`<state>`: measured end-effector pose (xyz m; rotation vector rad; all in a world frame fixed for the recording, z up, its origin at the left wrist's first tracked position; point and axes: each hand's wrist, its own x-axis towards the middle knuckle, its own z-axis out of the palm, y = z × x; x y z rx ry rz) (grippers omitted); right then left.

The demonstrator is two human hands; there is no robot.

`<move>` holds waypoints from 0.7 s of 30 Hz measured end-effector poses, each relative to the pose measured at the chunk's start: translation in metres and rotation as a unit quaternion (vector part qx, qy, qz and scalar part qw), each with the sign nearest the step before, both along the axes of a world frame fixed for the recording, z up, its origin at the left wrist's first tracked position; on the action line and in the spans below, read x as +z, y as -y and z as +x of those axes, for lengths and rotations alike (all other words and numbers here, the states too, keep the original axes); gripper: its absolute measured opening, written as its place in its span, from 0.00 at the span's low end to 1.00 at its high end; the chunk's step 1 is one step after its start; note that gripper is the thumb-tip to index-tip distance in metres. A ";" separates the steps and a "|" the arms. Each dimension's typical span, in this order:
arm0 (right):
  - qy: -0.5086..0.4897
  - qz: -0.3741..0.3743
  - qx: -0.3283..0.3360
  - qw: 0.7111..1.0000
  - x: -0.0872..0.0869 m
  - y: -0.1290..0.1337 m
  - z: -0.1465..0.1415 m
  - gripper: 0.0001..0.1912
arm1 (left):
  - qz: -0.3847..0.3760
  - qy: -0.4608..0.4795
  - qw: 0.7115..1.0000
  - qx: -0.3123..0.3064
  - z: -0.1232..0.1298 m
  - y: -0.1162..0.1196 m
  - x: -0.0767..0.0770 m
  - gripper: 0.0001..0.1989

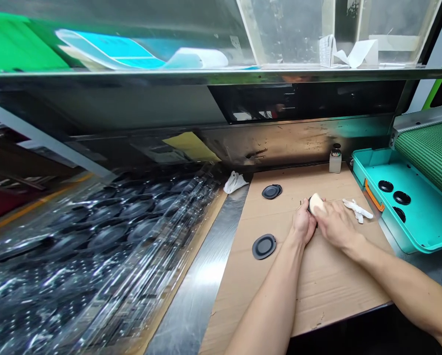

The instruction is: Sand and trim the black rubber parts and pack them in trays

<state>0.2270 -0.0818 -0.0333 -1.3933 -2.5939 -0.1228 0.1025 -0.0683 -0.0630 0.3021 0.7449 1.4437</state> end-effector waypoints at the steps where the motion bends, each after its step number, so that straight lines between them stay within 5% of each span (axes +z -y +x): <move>1: 0.001 0.001 0.014 1.000 -0.001 -0.001 0.001 0.22 | -0.003 0.002 1.000 -0.005 -0.001 0.000 0.001 0.21; 7: 0.014 -0.016 -0.059 0.998 -0.008 -0.018 0.015 0.20 | -0.022 0.009 0.998 0.065 -0.016 0.002 0.011 0.21; 14: -0.018 -0.032 -0.015 0.999 -0.014 -0.016 0.021 0.19 | -0.012 0.151 0.988 0.028 -0.022 0.011 0.023 0.25; 21: -0.040 -0.038 -0.024 0.998 -0.012 -0.017 0.024 0.16 | -0.009 0.196 0.980 0.019 -0.023 0.014 0.035 0.25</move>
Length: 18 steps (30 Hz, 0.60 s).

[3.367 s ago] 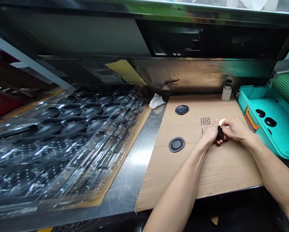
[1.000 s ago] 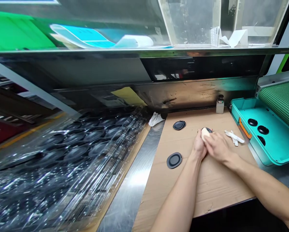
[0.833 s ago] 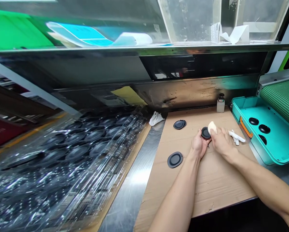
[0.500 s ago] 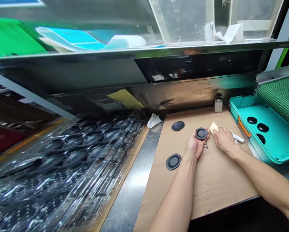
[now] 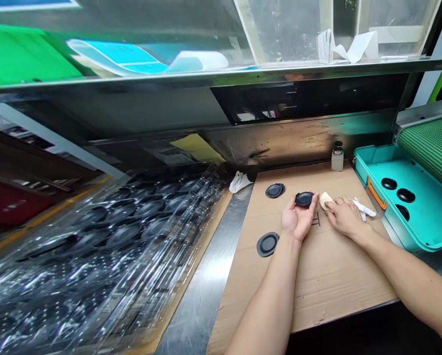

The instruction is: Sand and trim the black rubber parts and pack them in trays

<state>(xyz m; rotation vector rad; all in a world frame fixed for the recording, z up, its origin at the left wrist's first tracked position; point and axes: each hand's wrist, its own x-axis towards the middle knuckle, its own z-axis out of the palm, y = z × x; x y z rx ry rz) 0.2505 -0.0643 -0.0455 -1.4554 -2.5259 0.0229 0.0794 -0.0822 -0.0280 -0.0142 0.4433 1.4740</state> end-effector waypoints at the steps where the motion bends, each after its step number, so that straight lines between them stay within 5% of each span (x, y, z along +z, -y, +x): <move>1: -0.002 -0.002 -0.001 1.000 0.000 0.000 0.000 0.16 | 0.001 -0.001 1.000 -0.001 -0.001 0.000 0.000 0.27; 8: -0.002 -0.005 -0.004 1.000 0.001 0.000 -0.001 0.16 | -0.017 -0.025 0.999 -0.032 0.000 0.000 -0.006 0.37; 18: -0.010 0.009 0.001 1.000 -0.002 -0.002 0.001 0.16 | -0.011 -0.063 0.997 -0.037 0.004 -0.003 -0.009 0.35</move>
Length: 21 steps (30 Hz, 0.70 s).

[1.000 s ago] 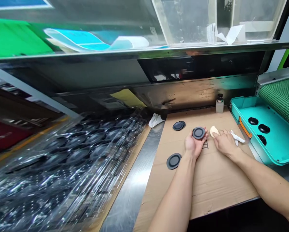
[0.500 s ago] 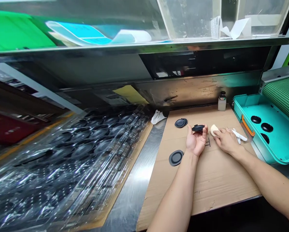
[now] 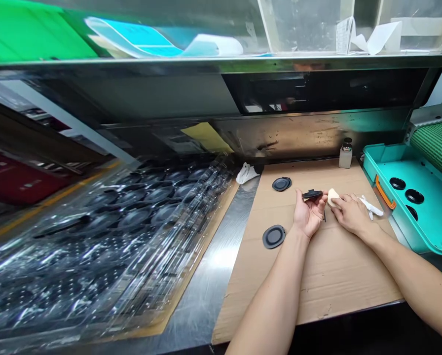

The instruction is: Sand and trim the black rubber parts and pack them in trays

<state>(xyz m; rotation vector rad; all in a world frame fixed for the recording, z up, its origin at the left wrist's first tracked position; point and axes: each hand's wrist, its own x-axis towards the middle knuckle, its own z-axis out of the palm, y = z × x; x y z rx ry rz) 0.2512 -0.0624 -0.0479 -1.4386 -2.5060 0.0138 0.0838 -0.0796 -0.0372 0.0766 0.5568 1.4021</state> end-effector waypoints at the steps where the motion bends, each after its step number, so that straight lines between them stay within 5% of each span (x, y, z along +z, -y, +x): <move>1: 0.002 -0.001 -0.001 1.000 0.000 0.000 0.000 0.16 | 0.004 -0.024 1.000 0.004 0.002 -0.001 -0.002 0.34; 4: 0.005 -0.004 -0.001 1.000 0.000 0.001 -0.001 0.16 | 0.038 -0.197 0.977 0.078 0.009 -0.001 -0.009 0.23; 8: 0.006 -0.003 -0.004 1.000 0.002 0.001 -0.001 0.16 | 0.106 -0.484 0.844 0.207 0.016 0.005 -0.011 0.28; 10: 0.007 -0.010 -0.005 1.000 0.003 0.001 -0.001 0.16 | 0.132 -0.519 0.813 0.227 0.019 0.009 -0.009 0.29; 17: 0.010 -0.014 -0.004 1.000 0.004 0.002 -0.001 0.16 | 0.139 -0.463 0.843 0.236 0.022 0.013 -0.010 0.40; 21: 0.007 -0.007 -0.002 1.000 0.002 0.001 -0.001 0.16 | 0.137 -0.484 0.831 0.236 0.023 0.012 -0.011 0.42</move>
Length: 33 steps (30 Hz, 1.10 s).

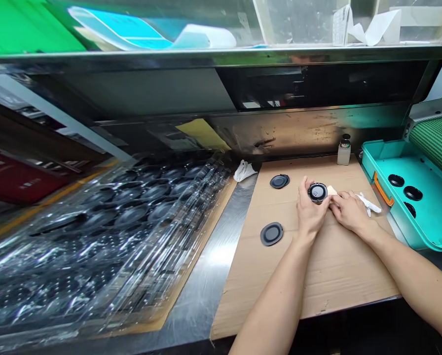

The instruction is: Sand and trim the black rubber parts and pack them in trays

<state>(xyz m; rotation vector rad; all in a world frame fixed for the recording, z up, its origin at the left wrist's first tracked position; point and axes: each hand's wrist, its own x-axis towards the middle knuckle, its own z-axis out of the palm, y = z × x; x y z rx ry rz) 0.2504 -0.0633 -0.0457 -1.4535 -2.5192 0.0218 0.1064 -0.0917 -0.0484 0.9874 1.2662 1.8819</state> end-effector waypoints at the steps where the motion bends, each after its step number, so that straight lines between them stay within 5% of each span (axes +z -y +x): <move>1: -0.001 -0.001 0.000 1.000 0.000 0.000 0.000 0.16 | 0.002 0.001 1.000 0.005 0.000 0.000 0.001 0.41; 4: -0.001 -0.006 -0.001 1.000 0.000 0.000 0.000 0.16 | 0.001 0.014 1.000 0.013 -0.002 -0.001 0.002 0.32; 8: -0.003 -0.001 0.001 1.000 -0.001 -0.001 0.000 0.16 | -0.071 -0.058 0.996 0.011 -0.014 -0.007 -0.007 0.07; 14: -0.006 0.002 0.005 1.000 0.000 0.000 0.001 0.16 | -0.178 -0.303 0.932 0.087 -0.031 -0.010 -0.020 0.10; 21: -0.022 0.000 0.008 1.000 -0.006 -0.005 0.002 0.17 | -0.140 -0.326 0.931 -0.085 -0.033 0.012 -0.016 0.26; 25: -0.031 -0.010 0.005 0.999 -0.008 -0.004 0.002 0.18 | -0.134 -0.327 0.931 -0.091 -0.047 0.006 -0.012 0.27; 28: -0.033 -0.016 0.005 0.999 -0.007 -0.002 0.001 0.16 | -0.140 -0.341 0.929 -0.023 -0.084 -0.017 -0.002 0.33; 30: -0.036 -0.022 0.008 0.999 -0.006 -0.001 0.000 0.16 | -0.182 -0.391 0.902 0.032 -0.115 -0.039 0.007 0.36; 33: -0.045 -0.039 0.013 0.998 -0.005 -0.002 -0.001 0.16 | -0.283 -0.502 0.817 0.033 -0.152 -0.071 0.016 0.40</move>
